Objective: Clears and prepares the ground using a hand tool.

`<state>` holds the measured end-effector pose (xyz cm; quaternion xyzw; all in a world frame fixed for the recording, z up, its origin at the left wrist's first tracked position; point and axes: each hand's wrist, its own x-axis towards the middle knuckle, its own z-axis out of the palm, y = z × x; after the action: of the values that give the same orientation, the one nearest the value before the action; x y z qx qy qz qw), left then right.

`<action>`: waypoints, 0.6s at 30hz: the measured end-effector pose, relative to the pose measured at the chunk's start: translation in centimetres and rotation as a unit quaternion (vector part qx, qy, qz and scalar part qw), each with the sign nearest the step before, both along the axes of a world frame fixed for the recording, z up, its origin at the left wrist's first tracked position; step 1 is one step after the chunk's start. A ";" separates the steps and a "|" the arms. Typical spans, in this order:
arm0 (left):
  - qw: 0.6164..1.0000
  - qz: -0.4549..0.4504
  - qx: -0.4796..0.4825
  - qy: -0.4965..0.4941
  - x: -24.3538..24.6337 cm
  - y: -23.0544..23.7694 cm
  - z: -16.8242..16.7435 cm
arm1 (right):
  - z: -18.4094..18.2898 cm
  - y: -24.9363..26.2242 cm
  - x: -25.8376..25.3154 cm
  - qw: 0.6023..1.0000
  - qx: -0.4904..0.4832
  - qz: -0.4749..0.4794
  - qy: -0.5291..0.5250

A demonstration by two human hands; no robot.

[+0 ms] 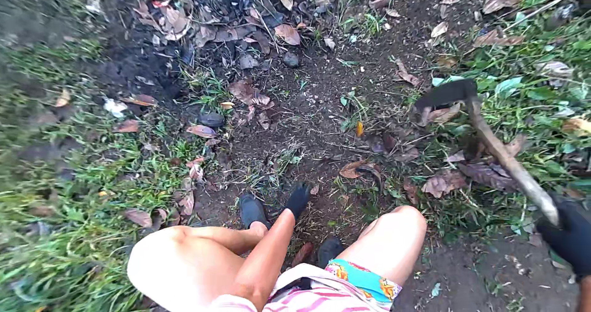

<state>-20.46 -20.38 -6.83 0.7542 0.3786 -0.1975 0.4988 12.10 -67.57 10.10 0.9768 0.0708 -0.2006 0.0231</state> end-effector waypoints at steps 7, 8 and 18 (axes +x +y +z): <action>0.999 0.001 -0.008 -0.033 2.8 -2.0 1.7 | -13.3 27.5 -6.7 0.941 0.269 -0.016 0.205; 0.998 0.028 -0.009 -0.049 2.5 -1.7 2.4 | -16.0 30.9 -8.3 0.925 0.296 -0.006 0.238; 0.929 0.107 0.226 -0.271 -5.5 12.4 22.7 | -19.6 17.8 -4.2 0.923 -0.008 0.202 0.328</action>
<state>-25.95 -7.96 15.87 0.8266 0.3426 0.1600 0.4168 7.88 -49.75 -9.53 0.8213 0.2688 -0.5010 0.0470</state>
